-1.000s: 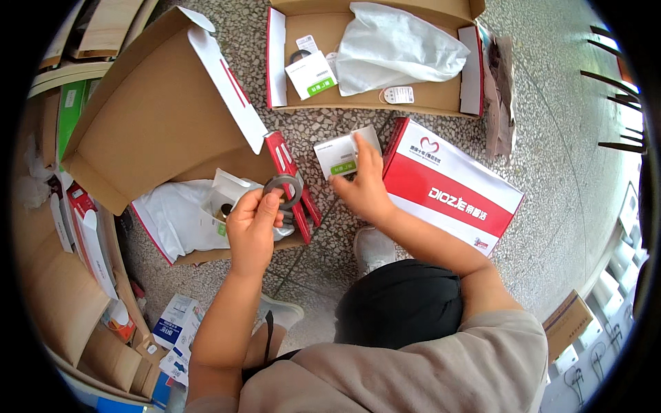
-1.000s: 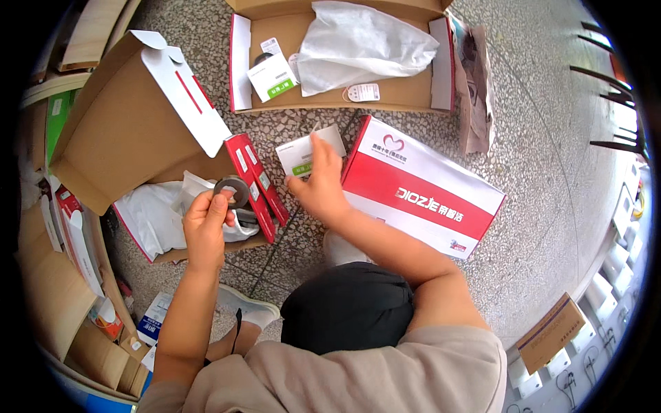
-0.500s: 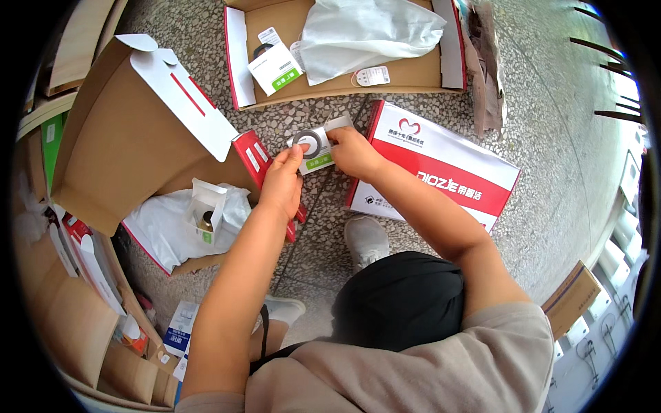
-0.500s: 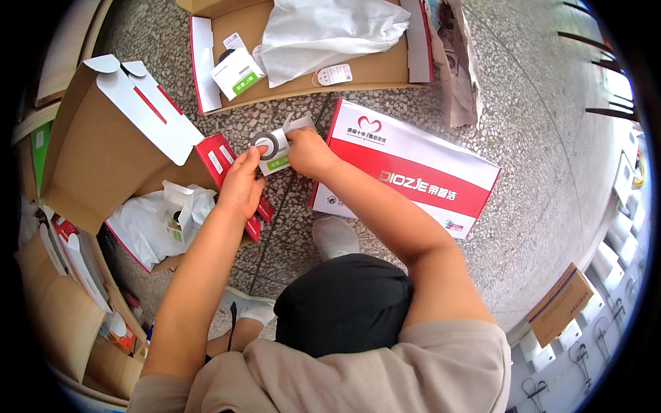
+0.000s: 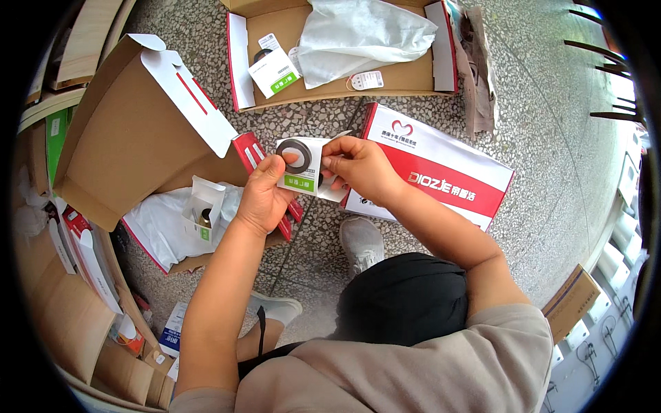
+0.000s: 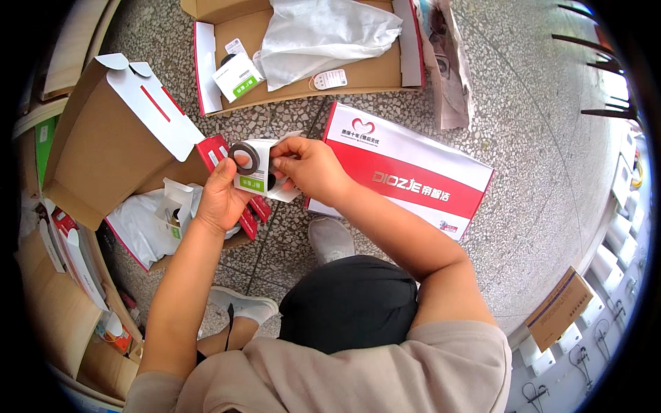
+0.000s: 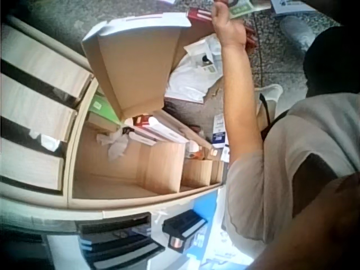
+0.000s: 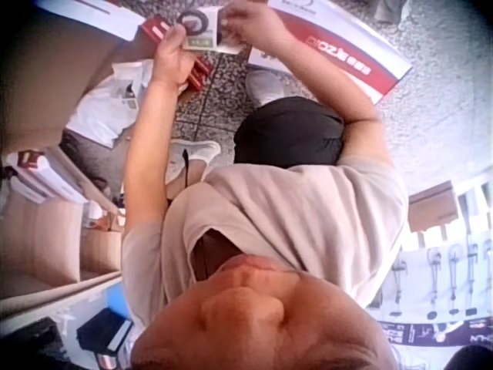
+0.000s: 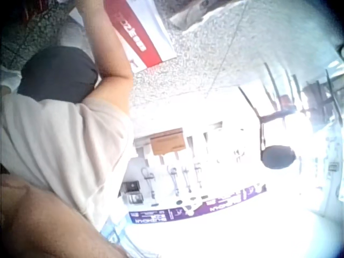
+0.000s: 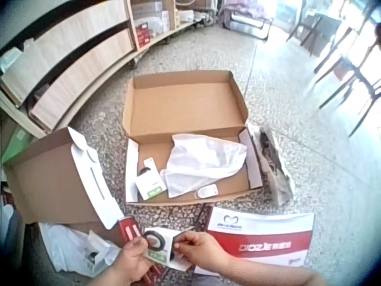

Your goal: The person sits on the floor and repeatedly opens small white boxes to remove circular metal objects, then places them into larger red and white boxes. The person also moves and stacks the larger boxes on a nearby shelf.

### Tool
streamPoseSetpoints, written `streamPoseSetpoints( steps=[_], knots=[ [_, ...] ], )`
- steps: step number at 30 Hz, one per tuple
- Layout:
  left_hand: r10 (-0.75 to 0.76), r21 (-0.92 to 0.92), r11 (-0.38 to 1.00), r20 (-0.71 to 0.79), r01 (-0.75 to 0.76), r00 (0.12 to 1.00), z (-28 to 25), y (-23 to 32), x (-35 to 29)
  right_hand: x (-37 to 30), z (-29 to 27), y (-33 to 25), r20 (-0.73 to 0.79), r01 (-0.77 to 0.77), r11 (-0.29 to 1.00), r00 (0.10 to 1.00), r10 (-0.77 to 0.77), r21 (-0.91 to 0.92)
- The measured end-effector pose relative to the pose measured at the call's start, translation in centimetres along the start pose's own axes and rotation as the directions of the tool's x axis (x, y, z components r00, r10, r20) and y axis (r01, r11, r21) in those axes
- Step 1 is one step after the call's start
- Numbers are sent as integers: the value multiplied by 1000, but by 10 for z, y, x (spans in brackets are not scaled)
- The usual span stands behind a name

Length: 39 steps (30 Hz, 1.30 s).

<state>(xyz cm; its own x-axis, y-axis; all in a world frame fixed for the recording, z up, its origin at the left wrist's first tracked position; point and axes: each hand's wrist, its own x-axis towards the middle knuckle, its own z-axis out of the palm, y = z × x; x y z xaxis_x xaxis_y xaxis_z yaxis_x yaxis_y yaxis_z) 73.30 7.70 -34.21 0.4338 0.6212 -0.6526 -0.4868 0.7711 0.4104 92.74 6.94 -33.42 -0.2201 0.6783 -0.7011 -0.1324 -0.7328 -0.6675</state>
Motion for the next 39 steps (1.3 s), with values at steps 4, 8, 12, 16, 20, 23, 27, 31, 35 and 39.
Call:
streamPoseSetpoints(
  steps=[4, 8, 12, 16, 20, 23, 27, 31, 35, 39],
  knots=[
    [55, 118, 992, -13, -54, 998, 23, -8, -11, -24, -5, 5, -85, 106, 993, 990, -110, -53],
    [344, 704, 637, 105, -314, 933, 63, -14, -29, -39, -13, 24, -210, 227, 962, 958, -193, 151],
    [455, 834, 129, 432, -537, 779, 97, -25, -43, -60, -16, 26, -299, 403, 787, 910, -288, 467],
    [417, 833, 23, 494, -552, 763, 111, -48, -34, -73, -33, 49, -344, 317, 811, 926, -154, 491],
    [107, 697, 703, 89, -139, 990, 100, -75, -2, -89, -48, 66, -479, 310, 852, 874, -80, 423],
    [-206, 310, 929, -29, 204, 978, 95, -92, 10, -100, -60, 79, -606, 314, 907, 790, -87, 280],
    [-240, 252, 939, -7, 234, 971, 86, -115, 20, -103, -74, 97, -697, 283, 950, 708, -113, 134],
    [-229, 340, 909, -79, 242, 970, 82, -126, 26, -106, -82, 110, -735, 311, 946, 663, -142, 97],
    [-163, 442, 872, -141, 209, 977, 72, -136, 28, -125, -79, 101, -699, 399, 907, 687, -200, 133],
    [34, 711, 697, -167, 96, 985, 88, -119, 7, -134, -69, 96, -578, 554, 821, 717, -389, 136]
  ],
)
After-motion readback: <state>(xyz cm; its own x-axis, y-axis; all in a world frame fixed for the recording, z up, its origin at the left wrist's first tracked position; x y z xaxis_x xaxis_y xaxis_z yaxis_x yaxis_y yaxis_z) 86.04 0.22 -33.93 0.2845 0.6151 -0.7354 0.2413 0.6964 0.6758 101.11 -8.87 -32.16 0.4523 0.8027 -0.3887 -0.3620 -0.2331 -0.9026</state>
